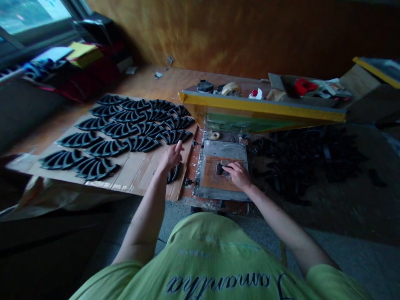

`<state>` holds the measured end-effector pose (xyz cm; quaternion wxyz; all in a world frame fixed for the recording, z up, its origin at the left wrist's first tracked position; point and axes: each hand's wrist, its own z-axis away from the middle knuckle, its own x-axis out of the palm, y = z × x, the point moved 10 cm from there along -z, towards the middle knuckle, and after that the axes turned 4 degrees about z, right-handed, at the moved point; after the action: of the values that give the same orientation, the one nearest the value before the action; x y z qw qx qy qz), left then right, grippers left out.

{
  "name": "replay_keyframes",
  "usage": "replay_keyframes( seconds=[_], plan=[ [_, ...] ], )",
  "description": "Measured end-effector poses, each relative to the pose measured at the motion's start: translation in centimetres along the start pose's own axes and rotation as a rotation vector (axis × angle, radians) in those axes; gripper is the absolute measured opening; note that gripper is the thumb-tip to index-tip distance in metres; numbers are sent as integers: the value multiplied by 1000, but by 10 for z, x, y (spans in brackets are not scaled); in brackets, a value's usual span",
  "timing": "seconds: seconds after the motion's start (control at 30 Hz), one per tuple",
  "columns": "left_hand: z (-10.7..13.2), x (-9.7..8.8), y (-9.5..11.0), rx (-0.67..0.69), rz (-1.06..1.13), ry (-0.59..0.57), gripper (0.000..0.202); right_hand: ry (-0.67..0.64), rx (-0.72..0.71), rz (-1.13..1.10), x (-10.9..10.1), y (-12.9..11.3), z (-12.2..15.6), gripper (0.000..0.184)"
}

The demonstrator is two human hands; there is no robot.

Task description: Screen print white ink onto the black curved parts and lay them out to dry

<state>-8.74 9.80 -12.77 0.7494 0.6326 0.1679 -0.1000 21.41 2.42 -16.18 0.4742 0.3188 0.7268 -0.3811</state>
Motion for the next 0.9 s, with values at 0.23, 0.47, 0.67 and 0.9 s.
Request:
replay_keyframes(
  seconds=[0.23, 0.47, 0.67, 0.9],
  plan=[
    [14, 43, 150, 299, 559, -93, 71, -101, 2, 108, 2, -6, 0, 39],
    [71, 45, 59, 78, 511, -88, 58, 294, 481, 8, -101, 111, 6, 29],
    [87, 86, -51, -171, 384, -192, 75, 238, 229, 26, -108, 51, -63, 63],
    [76, 94, -78, -225, 249, -149, 61, -208, 76, 123, -32, -7, -66, 7]
  ],
)
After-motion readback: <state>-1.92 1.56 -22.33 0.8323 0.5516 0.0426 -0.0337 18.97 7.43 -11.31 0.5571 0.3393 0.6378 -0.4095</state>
